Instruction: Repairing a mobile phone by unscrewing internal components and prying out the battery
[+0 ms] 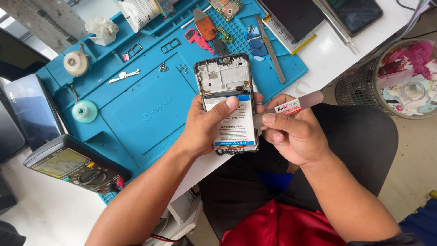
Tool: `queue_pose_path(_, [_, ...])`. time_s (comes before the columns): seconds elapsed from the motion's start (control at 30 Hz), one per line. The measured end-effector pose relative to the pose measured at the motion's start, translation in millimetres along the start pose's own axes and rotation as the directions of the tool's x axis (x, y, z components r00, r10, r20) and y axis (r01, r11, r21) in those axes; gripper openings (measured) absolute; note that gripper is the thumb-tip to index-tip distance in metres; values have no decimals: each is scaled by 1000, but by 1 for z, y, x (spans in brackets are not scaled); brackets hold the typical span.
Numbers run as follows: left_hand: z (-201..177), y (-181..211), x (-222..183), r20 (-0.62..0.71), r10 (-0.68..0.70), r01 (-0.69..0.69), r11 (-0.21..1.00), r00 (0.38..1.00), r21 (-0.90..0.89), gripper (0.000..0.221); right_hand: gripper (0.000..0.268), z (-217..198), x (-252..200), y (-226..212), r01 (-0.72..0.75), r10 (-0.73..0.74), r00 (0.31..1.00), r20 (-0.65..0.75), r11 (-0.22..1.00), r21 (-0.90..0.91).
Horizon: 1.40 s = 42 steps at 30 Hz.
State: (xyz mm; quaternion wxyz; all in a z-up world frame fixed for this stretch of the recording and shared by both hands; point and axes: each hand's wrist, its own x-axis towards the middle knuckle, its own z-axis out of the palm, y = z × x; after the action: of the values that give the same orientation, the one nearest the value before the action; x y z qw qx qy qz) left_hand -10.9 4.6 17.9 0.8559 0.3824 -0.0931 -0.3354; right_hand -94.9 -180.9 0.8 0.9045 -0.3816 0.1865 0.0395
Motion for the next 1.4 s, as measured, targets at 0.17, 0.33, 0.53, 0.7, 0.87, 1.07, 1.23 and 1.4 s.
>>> queue_pose_path(0.17, [-1, 0, 2, -14, -7, 7, 1000, 1000, 18, 50, 18, 5, -4, 0, 125, -130, 991, -24, 981, -151])
queue_pose_path(0.33, [-6, -1, 3, 37, -64, 66, 996, 997, -56, 52, 17, 6, -8, 1, 191, -193, 981, 19, 946, -263])
queue_pose_path(0.53, [-7, -2, 3, 56, -83, 87, 995, 995, -57, 65, 19, 0, -9, 0, 112, -114, 993, 10, 960, -257])
queue_pose_path(0.7, [-7, 1, 2, 72, -113, 115, 993, 991, -28, 70, 20, -1, -10, 1, 63, -64, 998, 7, 967, -245])
queue_pose_path(0.87, [-11, 0, 2, 102, -129, 134, 990, 986, -39, 70, 25, -3, -11, 0, 51, -45, 999, 28, 963, -265])
queue_pose_path(1.07, [-13, -1, 2, 126, -146, 154, 986, 981, -57, 71, 33, -4, -14, -2, 130, -90, 988, 126, 920, -370])
queue_pose_path(1.23, [-10, 2, 2, 132, -126, 128, 992, 983, -7, 73, 35, -4, -17, -2, 105, -69, 992, 108, 918, -383])
queue_pose_path(1.4, [-11, 2, 1, 141, -122, 124, 992, 982, -2, 72, 31, 0, -21, 0, 130, -113, 991, 66, 905, -405])
